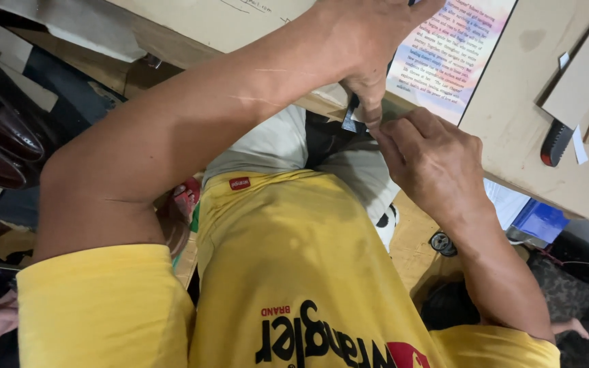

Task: Assembling a rigid book cover by applying a printed adhesive sheet to a cardboard base and smoothing it with a cloth.

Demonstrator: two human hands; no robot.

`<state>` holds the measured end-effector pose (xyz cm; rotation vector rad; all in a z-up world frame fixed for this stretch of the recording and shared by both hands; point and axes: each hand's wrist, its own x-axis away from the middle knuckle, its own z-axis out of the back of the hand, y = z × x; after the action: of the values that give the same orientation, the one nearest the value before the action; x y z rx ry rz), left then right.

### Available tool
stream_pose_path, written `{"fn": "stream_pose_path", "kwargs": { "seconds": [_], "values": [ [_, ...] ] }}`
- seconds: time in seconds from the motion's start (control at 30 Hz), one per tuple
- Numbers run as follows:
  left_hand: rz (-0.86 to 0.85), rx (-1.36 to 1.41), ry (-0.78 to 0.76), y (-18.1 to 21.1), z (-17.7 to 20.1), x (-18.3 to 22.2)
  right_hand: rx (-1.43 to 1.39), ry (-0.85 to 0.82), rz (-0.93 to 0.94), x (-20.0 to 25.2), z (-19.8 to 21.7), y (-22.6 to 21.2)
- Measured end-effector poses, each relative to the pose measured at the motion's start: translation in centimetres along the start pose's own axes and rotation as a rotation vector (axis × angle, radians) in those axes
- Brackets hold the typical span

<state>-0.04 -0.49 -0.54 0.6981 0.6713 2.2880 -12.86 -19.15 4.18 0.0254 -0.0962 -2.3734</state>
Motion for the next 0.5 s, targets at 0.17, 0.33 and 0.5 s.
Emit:
{"fn": "stream_pose_path", "kwargs": {
  "seconds": [0.17,0.33,0.5],
  "values": [
    [0.024,-0.067,-0.018,0.59,0.52,0.37,0.081,-0.033,0.020,-0.29,0.39,-0.39],
    [0.027,-0.100,-0.015,0.52,0.39,0.16,0.142,-0.049,0.023,-0.13,0.23,-0.70],
    [0.062,-0.044,-0.082,0.94,0.89,0.46,0.168,-0.101,0.012,-0.24,0.29,-1.01]
  ]
}}
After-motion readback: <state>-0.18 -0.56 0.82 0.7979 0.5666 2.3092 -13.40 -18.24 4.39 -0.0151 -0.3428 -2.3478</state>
